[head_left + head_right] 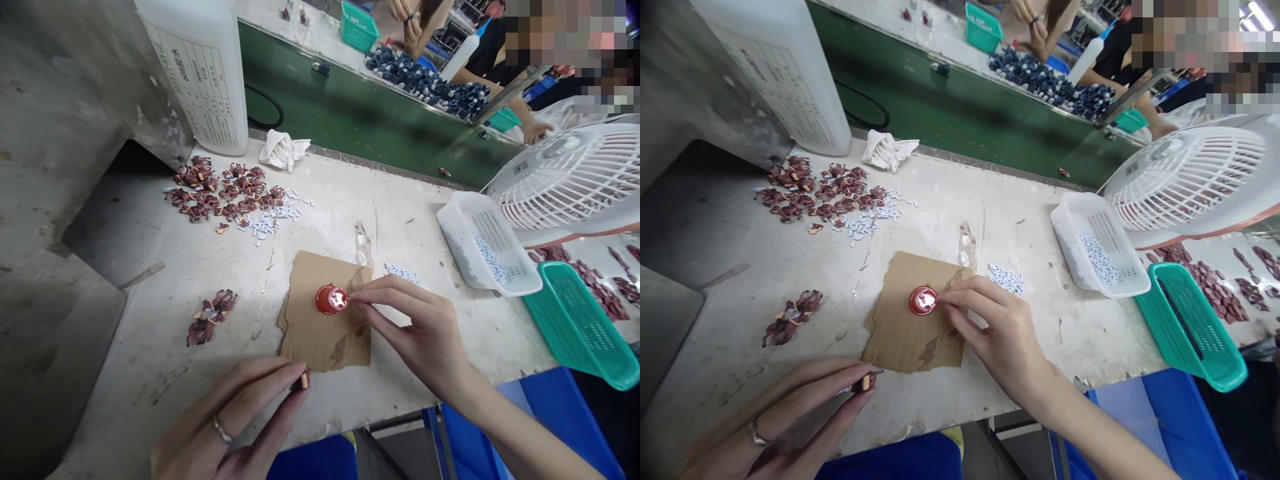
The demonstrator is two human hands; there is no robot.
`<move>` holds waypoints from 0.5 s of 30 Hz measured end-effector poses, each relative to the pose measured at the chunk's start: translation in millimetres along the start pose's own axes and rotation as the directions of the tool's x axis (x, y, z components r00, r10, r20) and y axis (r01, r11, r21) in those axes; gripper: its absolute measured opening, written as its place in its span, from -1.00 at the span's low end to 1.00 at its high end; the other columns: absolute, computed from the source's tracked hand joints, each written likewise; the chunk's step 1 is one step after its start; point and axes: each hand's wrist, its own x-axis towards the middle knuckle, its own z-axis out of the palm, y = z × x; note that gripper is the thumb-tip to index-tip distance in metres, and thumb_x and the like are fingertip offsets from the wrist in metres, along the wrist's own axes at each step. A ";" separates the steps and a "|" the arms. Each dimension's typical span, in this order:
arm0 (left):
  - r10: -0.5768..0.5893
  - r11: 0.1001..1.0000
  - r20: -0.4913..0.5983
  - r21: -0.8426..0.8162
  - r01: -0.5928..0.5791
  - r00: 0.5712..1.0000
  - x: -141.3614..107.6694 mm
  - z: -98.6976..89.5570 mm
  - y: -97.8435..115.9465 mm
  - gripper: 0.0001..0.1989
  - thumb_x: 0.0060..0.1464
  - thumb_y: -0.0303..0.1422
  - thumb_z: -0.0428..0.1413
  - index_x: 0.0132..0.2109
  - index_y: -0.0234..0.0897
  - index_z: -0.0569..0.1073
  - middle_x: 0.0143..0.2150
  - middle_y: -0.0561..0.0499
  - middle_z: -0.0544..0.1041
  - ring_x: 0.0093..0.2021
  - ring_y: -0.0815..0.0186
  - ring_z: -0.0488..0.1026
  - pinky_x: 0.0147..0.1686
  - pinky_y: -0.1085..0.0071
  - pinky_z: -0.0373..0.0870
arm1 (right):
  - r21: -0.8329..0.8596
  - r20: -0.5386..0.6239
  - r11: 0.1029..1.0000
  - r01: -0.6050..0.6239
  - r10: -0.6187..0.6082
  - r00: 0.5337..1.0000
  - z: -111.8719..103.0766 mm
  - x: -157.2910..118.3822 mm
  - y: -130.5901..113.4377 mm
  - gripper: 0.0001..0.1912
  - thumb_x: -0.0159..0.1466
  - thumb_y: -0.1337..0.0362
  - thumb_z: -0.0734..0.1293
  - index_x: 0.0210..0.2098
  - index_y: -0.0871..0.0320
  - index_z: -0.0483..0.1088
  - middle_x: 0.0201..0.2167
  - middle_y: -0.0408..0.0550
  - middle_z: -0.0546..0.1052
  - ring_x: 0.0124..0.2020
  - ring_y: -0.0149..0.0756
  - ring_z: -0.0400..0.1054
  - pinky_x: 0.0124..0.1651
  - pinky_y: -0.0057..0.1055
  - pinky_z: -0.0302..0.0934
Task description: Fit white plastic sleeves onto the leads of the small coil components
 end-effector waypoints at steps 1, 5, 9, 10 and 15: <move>0.007 1.000 -0.003 0.008 -0.007 1.000 1.4 0.5 0.5 -0.85 0.26 -0.43 0.18 -0.04 -0.17 0.52 -0.15 0.20 0.59 -0.15 0.63 0.56 0.00 0.80 0.43 | 0.004 -0.012 1.000 -0.002 0.003 1.000 -0.4 -0.9 -0.7 -0.79 0.39 0.46 0.34 -0.10 0.06 0.55 -0.19 -0.06 0.61 -0.18 -0.27 0.52 -0.18 -0.30 0.44; -0.036 0.999 -0.050 0.008 0.037 0.998 5.7 5.6 5.8 -0.86 0.27 -0.43 0.17 -0.05 -0.15 0.51 -0.18 0.23 0.61 -0.25 0.65 0.56 -0.06 0.83 0.45 | 0.124 -0.051 0.992 -0.031 0.038 0.998 -0.2 -6.4 -12.7 -0.77 0.35 0.48 0.38 -0.11 0.04 0.57 -0.21 -0.07 0.63 -0.18 -0.26 0.54 -0.15 -0.29 0.47; -0.063 0.997 -0.056 -0.041 0.061 0.996 8.5 11.6 12.7 -0.85 0.24 -0.43 0.20 -0.06 -0.14 0.51 -0.16 0.26 0.61 -0.25 0.65 0.56 -0.02 0.82 0.45 | 0.344 -0.017 0.938 -0.043 0.052 0.998 5.1 -13.2 -34.3 -0.74 0.31 0.53 0.40 -0.14 0.08 0.60 -0.24 -0.08 0.66 -0.20 -0.29 0.57 -0.18 -0.35 0.51; -0.072 0.996 -0.048 -0.052 0.070 0.996 8.8 12.7 14.0 -0.86 0.24 -0.43 0.20 -0.06 -0.14 0.51 -0.15 0.27 0.61 -0.23 0.67 0.56 0.01 0.85 0.42 | 0.384 -0.011 0.922 -0.042 0.050 0.999 6.9 -14.5 -38.8 -0.74 0.30 0.55 0.40 -0.14 0.10 0.60 -0.24 -0.06 0.66 -0.20 -0.29 0.58 -0.20 -0.37 0.52; -0.077 0.994 -0.020 -0.079 0.075 0.997 7.5 13.1 15.4 -0.84 0.25 -0.44 0.19 -0.04 -0.14 0.50 -0.12 0.28 0.61 -0.17 0.69 0.56 0.06 0.87 0.38 | 0.456 -0.014 0.889 -0.049 0.062 0.998 13.5 -17.4 -45.7 -0.74 0.27 0.58 0.40 -0.16 0.16 0.61 -0.26 0.00 0.66 -0.22 -0.29 0.59 -0.20 -0.41 0.54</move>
